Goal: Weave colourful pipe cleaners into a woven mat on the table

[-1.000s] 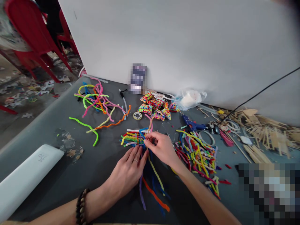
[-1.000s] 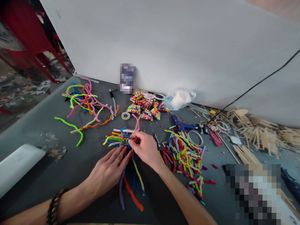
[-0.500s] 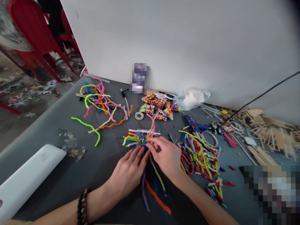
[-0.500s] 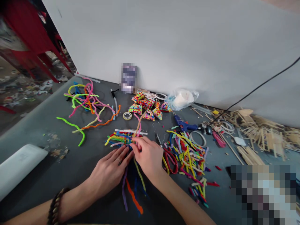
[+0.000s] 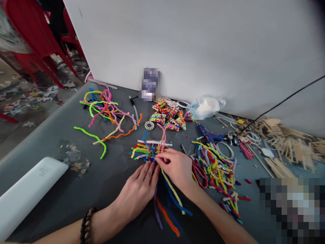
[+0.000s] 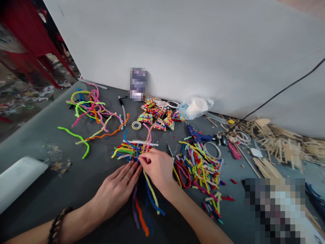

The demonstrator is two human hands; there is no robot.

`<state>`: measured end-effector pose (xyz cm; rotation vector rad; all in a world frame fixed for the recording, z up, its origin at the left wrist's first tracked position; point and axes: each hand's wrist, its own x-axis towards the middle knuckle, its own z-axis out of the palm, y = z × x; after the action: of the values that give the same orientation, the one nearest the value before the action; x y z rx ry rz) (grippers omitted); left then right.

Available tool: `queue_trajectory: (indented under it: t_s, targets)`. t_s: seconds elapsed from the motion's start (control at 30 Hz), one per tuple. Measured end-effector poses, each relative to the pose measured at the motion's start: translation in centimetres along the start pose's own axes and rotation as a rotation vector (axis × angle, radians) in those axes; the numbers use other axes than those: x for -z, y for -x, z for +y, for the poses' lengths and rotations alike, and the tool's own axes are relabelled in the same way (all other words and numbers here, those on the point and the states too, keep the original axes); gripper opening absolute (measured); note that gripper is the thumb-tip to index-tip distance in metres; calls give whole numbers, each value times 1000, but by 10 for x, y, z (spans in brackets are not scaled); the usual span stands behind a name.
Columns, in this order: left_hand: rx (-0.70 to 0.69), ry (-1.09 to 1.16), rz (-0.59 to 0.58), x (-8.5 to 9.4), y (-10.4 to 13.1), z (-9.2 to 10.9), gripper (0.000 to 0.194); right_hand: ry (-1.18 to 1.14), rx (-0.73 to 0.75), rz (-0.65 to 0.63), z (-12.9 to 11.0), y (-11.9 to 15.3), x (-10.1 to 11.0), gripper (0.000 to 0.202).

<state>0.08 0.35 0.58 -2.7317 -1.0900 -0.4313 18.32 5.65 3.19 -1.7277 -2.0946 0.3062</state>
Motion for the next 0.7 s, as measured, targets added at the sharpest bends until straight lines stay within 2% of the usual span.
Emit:
queue_trajectory:
  t_s: [0.1, 0.2, 0.3, 0.37, 0.47, 0.57, 0.7]
  targets:
    - [26, 54, 24, -1, 1, -1, 50, 16, -12, -16, -1, -1, -1, 6]
    - [81, 103, 119, 0, 1, -7, 44, 54, 19, -18, -2, -2, -2, 8]
    - [116, 108, 232, 3, 1, -16, 32, 24, 108, 27, -5, 2, 0, 10]
    - [96, 98, 267, 5, 0, -22, 30, -30, 200, 49, -7, 7, 4, 11]
    - [83, 100, 276, 4, 0, -27, 35, -96, 316, -18, -10, 16, 13, 18]
    - [81, 116, 266, 2, 1, -26, 43, -100, 345, -109, -10, 21, 21, 22]
    - [68, 161, 230, 1, 2, -25, 49, -115, 381, -119, -5, 23, 30, 19]
